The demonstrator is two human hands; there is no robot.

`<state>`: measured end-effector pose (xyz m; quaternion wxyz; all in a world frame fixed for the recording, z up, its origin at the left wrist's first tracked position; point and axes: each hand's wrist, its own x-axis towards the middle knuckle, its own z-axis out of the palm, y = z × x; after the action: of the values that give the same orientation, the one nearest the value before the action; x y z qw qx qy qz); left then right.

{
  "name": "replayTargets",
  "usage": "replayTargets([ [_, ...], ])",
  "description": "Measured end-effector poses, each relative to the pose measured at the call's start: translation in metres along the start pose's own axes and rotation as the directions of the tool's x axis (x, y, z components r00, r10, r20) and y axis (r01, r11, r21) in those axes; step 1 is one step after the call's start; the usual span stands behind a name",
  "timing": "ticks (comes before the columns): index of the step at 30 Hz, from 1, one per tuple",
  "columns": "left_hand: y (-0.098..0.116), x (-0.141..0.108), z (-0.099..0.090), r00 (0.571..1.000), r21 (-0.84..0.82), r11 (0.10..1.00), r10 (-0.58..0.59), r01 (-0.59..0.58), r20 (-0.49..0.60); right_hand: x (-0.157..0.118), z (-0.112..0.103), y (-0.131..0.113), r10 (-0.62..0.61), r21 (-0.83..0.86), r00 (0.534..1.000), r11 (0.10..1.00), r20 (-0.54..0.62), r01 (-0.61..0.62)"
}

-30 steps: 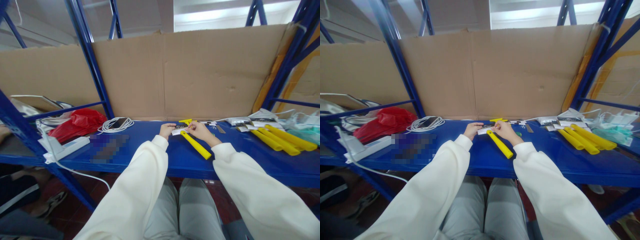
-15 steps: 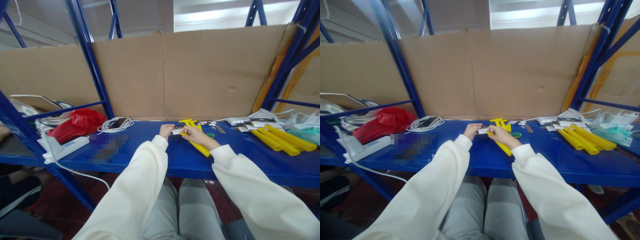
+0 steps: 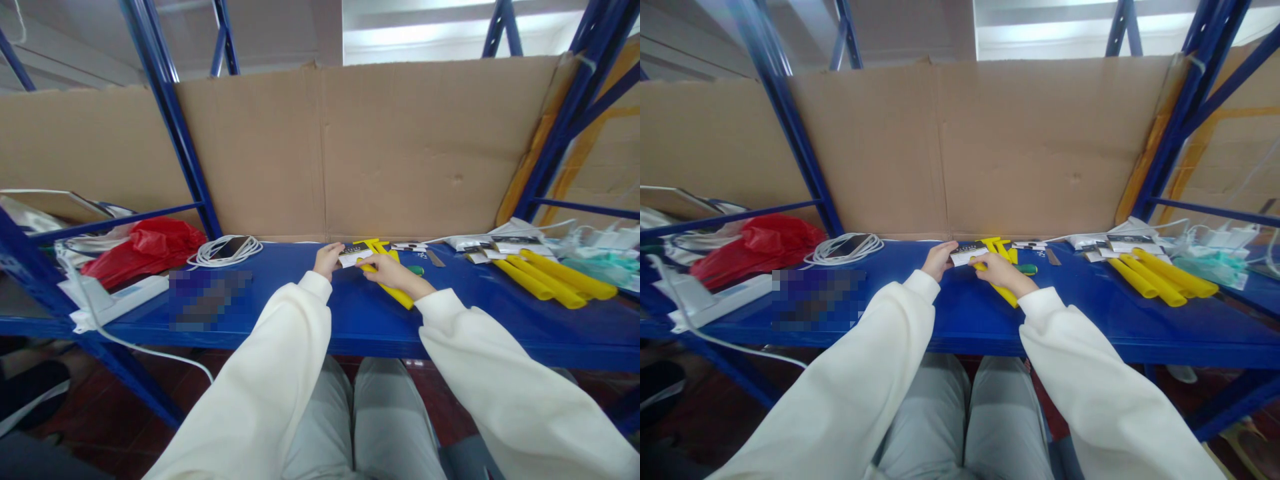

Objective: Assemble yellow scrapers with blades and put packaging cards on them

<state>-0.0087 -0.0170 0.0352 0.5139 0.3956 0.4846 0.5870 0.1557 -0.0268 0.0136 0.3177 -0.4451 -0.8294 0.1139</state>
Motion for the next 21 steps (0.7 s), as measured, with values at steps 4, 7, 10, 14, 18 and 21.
replayTargets([
  [4,0.004,-0.003,-0.003,1.000,-0.019,1.000,0.007,-0.007,-0.011,0.001,-0.008,0.002,0.020,-0.125,0.997,0.992,-0.068,-0.029],
  [7,0.005,-0.005,-0.005,1.000,-0.020,1.000,0.009,-0.009,-0.012,0.001,-0.025,0.012,0.055,-0.240,0.982,0.966,-0.180,-0.098],
  [10,0.005,-0.006,-0.005,1.000,-0.002,1.000,-0.010,0.010,-0.003,-0.002,-0.058,0.028,0.103,-0.355,0.954,0.913,-0.281,-0.203],
  [14,0.003,-0.006,-0.004,1.000,0.030,0.999,-0.026,0.026,0.006,-0.017,-0.123,0.051,0.268,-0.519,0.904,0.749,-0.332,-0.412],
  [18,0.000,-0.003,-0.004,0.999,0.052,0.998,-0.032,0.032,0.010,-0.048,-0.187,0.078,0.426,-0.649,0.834,0.531,-0.352,-0.545],
  [21,0.000,-0.002,-0.004,0.999,0.073,0.997,-0.040,0.039,0.014,-0.077,-0.219,0.106,0.519,-0.674,0.757,0.395,-0.397,-0.624],
])
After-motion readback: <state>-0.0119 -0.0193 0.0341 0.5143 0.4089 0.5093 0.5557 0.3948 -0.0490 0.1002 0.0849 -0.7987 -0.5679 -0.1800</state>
